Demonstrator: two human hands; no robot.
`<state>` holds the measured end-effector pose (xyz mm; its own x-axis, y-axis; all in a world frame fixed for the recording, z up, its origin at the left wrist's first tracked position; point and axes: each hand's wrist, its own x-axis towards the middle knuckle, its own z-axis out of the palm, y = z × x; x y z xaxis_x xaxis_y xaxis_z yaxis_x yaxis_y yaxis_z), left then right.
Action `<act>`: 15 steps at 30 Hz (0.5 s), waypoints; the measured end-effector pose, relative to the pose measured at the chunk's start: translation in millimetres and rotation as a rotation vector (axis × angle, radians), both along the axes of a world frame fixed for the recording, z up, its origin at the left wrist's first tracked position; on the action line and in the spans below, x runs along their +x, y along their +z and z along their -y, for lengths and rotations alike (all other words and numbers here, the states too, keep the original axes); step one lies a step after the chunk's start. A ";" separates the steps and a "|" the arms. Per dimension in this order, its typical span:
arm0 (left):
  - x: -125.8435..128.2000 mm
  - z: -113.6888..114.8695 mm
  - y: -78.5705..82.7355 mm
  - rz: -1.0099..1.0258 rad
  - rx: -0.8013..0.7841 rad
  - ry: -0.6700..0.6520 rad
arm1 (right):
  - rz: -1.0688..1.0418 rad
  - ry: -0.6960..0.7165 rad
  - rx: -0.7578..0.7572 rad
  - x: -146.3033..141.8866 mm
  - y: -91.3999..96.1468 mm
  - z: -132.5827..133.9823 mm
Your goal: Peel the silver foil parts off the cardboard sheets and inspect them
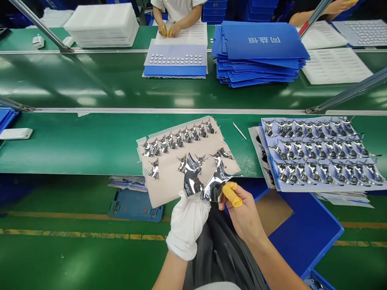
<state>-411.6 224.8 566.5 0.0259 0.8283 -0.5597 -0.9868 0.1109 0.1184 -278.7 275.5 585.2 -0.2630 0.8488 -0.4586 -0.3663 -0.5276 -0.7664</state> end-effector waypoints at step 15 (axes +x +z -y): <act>-63.7 42.5 -16.7 0.134 -0.164 0.269 | 0.343 0.161 0.169 -85.9 -93.8 -42.2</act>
